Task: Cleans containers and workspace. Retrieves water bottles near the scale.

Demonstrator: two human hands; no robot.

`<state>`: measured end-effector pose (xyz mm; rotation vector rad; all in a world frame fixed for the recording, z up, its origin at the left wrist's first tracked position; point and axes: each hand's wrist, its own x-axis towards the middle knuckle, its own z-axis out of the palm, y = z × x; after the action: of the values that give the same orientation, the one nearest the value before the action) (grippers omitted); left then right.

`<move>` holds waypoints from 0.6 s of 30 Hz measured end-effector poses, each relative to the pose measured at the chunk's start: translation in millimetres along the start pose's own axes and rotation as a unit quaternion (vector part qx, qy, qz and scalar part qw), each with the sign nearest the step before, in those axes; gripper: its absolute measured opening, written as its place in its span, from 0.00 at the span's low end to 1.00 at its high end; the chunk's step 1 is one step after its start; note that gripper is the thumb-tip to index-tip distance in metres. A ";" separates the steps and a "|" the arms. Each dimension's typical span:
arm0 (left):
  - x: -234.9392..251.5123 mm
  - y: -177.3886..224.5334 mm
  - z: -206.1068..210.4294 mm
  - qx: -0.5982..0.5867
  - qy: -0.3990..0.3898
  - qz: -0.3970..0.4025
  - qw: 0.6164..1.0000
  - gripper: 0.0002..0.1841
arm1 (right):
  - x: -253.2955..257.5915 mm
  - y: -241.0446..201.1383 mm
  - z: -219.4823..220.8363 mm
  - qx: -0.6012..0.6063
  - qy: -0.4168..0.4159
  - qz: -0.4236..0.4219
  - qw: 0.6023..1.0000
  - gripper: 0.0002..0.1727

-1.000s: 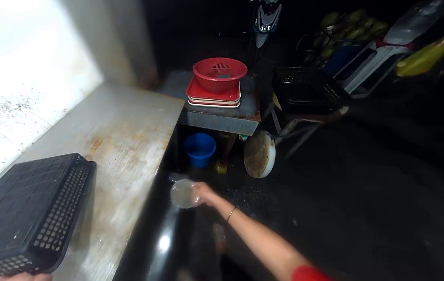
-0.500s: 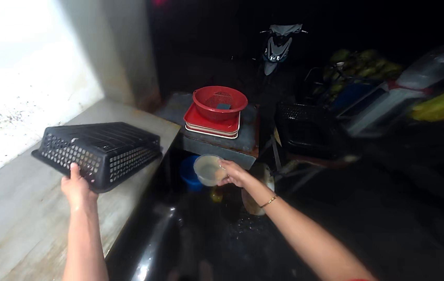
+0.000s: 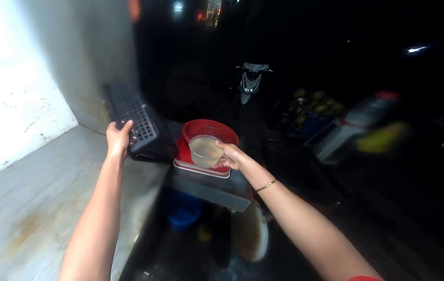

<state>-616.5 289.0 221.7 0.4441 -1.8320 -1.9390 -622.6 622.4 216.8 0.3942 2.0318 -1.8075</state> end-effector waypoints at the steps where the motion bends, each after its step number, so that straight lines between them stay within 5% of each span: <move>1: 20.7 2.4 13.7 0.018 -0.022 -0.009 1.000 0.20 | 9.7 -17.7 6.1 0.002 -0.001 -0.011 1.000 0.31; 7: 106.3 6.2 92.6 0.041 -0.100 -0.057 0.992 0.28 | 74.4 -120.9 47.2 0.016 0.006 -0.063 0.998 0.34; 12: 142.3 1.6 118.5 0.009 -0.102 -0.093 0.990 0.37 | 111.0 -173.7 71.9 -0.027 0.021 -0.097 0.995 0.33; 18: 158.1 22.8 128.4 0.209 0.002 -0.168 0.963 0.17 | 147.0 -203.8 81.3 -0.084 -0.040 -0.109 0.990 0.35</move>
<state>-815.2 316.7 263.7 0.9464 -2.2892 -1.7323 -837.2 508.7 320.5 0.0494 2.2221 -1.7223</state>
